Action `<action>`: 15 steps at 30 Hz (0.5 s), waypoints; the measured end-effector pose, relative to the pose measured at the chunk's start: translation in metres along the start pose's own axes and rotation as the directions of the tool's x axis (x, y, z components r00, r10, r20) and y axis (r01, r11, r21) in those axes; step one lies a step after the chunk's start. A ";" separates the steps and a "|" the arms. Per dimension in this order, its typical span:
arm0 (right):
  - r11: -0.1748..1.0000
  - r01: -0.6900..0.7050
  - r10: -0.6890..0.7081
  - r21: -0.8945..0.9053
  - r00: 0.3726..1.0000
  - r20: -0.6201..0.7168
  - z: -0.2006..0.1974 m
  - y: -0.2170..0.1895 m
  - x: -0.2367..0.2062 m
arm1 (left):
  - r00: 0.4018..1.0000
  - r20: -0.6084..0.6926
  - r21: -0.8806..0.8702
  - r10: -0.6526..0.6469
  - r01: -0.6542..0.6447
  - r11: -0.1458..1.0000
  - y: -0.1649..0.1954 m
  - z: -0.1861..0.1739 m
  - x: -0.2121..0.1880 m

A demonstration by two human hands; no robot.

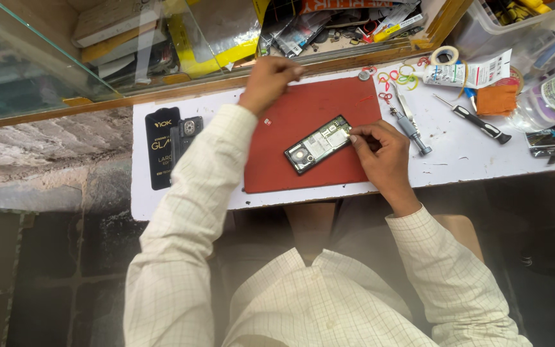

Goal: The person disassembles a mobile phone, removes the back cover and battery, and cleans the motherboard with a toothbrush and liquid. They then use a heat gun on the board.

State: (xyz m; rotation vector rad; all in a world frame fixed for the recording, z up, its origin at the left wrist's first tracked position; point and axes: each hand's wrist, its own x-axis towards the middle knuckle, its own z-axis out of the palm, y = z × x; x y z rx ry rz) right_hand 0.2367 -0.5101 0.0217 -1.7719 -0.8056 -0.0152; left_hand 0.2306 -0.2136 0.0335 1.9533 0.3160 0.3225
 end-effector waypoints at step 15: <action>1.000 0.013 -0.013 -0.015 1.000 0.004 -0.025 0.016 0.021 | 0.929 0.141 0.561 0.343 -0.360 0.745 0.042 0.119 0.056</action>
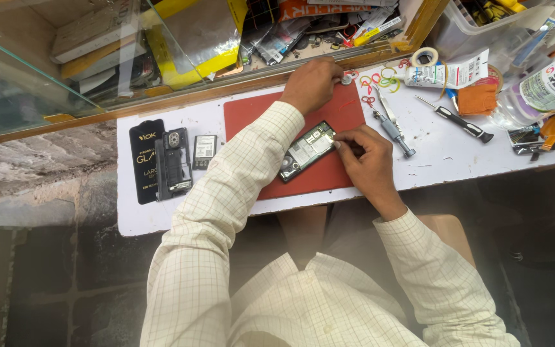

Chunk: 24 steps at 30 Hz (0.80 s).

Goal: The person disassembles a mobile phone, removes the back cover and battery, and cleans the motherboard with a toothbrush and liquid. They then use a heat gun on the board.

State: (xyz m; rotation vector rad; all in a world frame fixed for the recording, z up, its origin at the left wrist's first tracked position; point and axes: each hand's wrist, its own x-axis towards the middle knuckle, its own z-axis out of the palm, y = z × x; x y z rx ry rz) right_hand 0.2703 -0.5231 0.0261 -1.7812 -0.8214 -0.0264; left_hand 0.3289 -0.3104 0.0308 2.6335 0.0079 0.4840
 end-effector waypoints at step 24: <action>1.000 0.002 -0.002 0.020 1.000 0.004 0.029 -0.026 -0.015 | 1.000 -0.023 0.132 -0.001 0.004 0.991 -0.069 -0.129 -0.188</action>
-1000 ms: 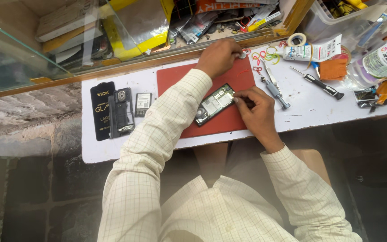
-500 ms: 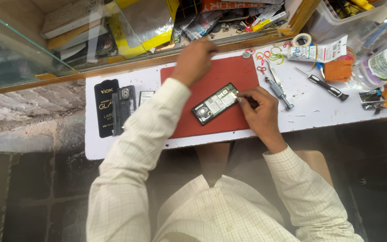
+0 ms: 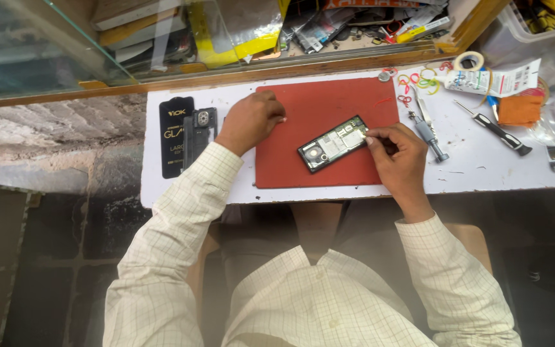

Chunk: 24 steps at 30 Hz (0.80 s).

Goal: The person disassembles a mobile phone, removes the back cover and battery, and cleans the motherboard with a toothbrush and liquid. They then use a heat gun on the board.

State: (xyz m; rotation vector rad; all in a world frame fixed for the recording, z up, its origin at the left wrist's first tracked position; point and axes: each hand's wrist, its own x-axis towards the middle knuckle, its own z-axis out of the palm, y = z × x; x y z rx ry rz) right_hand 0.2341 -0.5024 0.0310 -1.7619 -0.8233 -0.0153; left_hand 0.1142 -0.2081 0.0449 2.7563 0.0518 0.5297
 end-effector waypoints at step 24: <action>0.999 -0.040 0.040 0.015 0.999 0.012 0.015 -0.006 -0.011 | 0.744 0.024 -0.079 -0.668 0.667 0.741 -0.069 -0.097 -0.109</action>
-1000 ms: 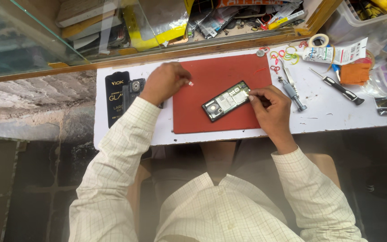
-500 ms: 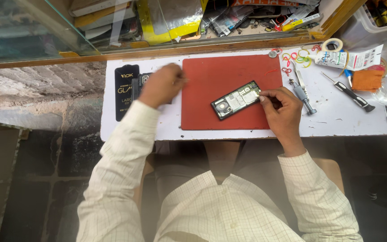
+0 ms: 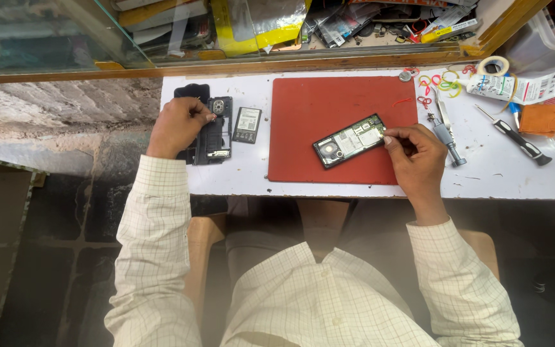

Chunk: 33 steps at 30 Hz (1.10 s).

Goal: The person disassembles a mobile phone, removes the back cover and battery, and cleans the motherboard with a toothbrush and liquid. They then use a heat gun on the board.

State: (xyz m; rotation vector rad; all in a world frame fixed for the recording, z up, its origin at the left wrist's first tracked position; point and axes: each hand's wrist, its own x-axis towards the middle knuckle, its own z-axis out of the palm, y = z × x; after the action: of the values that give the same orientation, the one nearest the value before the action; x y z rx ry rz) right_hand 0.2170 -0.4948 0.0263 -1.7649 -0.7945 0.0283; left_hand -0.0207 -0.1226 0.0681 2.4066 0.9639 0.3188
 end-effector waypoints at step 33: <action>1.000 0.013 -0.013 -0.015 1.000 0.005 0.005 -0.001 -0.004 | 1.000 -0.004 0.079 -0.005 0.005 0.997 -0.006 0.006 -0.002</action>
State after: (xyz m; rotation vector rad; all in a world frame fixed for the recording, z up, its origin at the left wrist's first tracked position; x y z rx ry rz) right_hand 0.2115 -0.4926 0.0236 -1.7749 -0.8109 0.0178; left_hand -0.0231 -0.1220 0.0595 2.4754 1.0013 0.2890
